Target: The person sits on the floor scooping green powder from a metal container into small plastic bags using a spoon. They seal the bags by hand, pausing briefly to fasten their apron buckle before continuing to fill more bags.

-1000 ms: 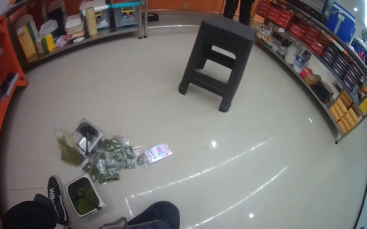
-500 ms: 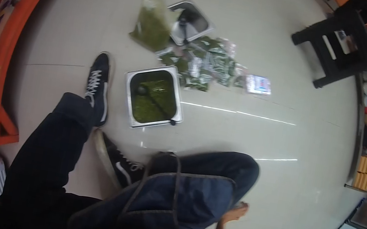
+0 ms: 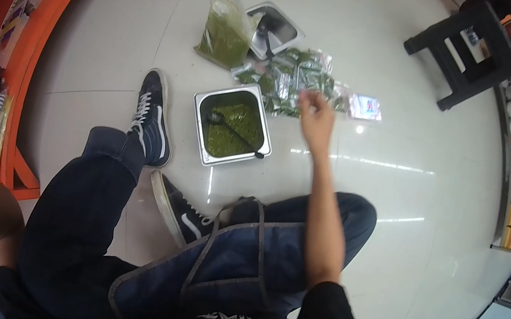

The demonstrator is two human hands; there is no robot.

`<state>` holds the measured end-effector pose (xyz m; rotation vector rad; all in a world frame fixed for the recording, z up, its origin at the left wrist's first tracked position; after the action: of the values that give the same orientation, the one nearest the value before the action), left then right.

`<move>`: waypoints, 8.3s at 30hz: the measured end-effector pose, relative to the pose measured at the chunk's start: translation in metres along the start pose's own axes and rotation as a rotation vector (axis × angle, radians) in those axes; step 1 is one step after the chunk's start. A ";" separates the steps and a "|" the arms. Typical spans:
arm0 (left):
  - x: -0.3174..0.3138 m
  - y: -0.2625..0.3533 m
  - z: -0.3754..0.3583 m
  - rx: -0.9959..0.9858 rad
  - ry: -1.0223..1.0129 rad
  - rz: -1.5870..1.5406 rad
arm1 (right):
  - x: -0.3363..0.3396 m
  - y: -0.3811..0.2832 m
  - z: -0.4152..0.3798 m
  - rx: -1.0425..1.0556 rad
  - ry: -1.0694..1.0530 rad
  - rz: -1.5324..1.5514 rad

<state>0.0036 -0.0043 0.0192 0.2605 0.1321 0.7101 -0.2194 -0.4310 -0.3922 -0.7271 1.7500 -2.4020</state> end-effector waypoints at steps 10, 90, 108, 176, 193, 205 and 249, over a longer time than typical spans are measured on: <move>-0.109 -0.168 -0.204 1.368 -0.850 -0.048 | 0.054 0.085 0.034 -0.400 0.185 0.052; -0.086 -0.196 -0.272 1.385 -1.149 -0.042 | -0.004 -0.094 0.019 -0.148 -0.051 0.643; -0.090 -0.212 -0.265 1.690 -0.210 -0.153 | -0.072 -0.135 -0.066 0.429 -0.093 0.008; -0.155 -0.199 -0.261 1.269 -0.468 0.230 | -0.060 -0.149 -0.071 0.613 -0.257 -0.160; -0.149 -0.202 -0.235 0.332 -0.989 0.629 | -0.068 -0.122 -0.064 -0.149 -0.561 0.347; -0.156 -0.208 -0.248 -0.151 -1.083 0.824 | -0.072 -0.120 -0.074 -0.085 -0.567 0.465; -0.094 -0.284 -0.341 1.775 -0.555 0.144 | -0.061 -0.096 -0.047 0.398 -0.670 -1.155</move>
<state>0.0401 -0.2072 -0.3846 2.1551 0.1817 0.4558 -0.1649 -0.3365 -0.3348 -2.5398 0.5478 -2.3075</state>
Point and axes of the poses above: each hand's wrist, its own z-axis towards the middle knuckle, its own x-axis out of the back of the hand, y = z × x, the point moved 2 cm from there along z, towards the middle knuckle, and after that the axes turned 2 degrees about y, right-handed, at the moved point
